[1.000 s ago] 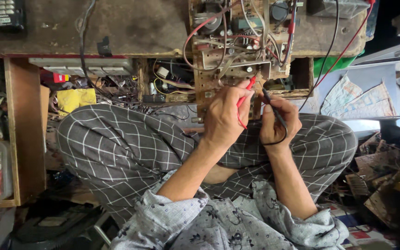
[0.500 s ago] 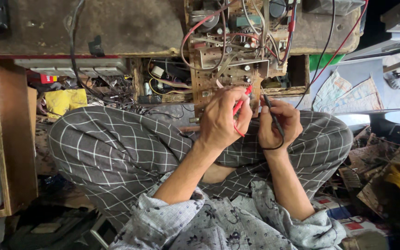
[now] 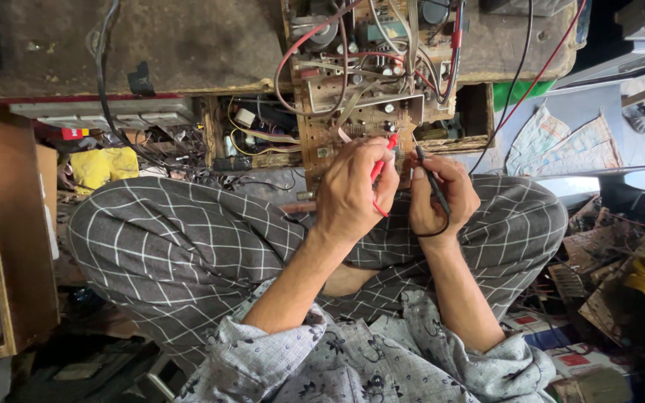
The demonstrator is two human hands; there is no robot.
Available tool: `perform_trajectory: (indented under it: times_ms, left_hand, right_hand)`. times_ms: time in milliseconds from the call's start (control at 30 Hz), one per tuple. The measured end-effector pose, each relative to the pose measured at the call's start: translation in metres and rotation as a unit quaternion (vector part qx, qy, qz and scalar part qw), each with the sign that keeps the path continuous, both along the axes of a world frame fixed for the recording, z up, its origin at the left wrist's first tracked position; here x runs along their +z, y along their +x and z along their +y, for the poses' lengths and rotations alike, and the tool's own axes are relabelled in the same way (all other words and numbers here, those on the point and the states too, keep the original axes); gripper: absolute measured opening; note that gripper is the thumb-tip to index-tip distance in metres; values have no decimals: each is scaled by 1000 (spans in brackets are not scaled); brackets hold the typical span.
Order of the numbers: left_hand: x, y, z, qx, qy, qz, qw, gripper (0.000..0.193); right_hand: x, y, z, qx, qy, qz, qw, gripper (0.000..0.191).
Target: The person sits cross-legged on the floor holding a green circuit board on their lap and probes its solder points with red and black multimeter leads. They reposition the board, probe different components, and continue testing points on a second board connected to a multimeter on the workbench.
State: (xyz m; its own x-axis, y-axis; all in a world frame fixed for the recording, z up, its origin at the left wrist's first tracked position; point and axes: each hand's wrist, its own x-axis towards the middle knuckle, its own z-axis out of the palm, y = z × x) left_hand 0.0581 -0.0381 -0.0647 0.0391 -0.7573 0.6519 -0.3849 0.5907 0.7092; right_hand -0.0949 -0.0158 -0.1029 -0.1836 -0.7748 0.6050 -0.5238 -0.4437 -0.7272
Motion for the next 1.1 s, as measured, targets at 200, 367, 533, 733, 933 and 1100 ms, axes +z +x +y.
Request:
perform_trajectory:
  times_ms: [200, 367, 533, 733, 933, 1100]
  left_hand:
    - [1, 1, -1, -3, 3, -22, 1000, 31]
    - [4, 0, -1, 9, -18, -31, 999, 31]
    - [4, 0, -1, 5, -6, -34, 999, 30]
    - [3, 0, -1, 7, -1, -36, 999, 29]
    - [4, -1, -4, 7, -2, -41, 999, 30]
    - [6, -1, -4, 8, -8, -45, 999, 30]
  right_hand:
    - [5, 1, -2, -19, -6, 29, 999, 14]
    - [4, 1, -3, -36, 1, 36, 999, 14]
    - [5, 1, -5, -41, 7, 41, 998, 13]
    - [8, 2, -6, -24, 5, 40, 999, 13]
    - [8, 2, -9, -31, 4, 53, 998, 14]
    - [8, 1, -9, -29, 6, 52, 998, 14]
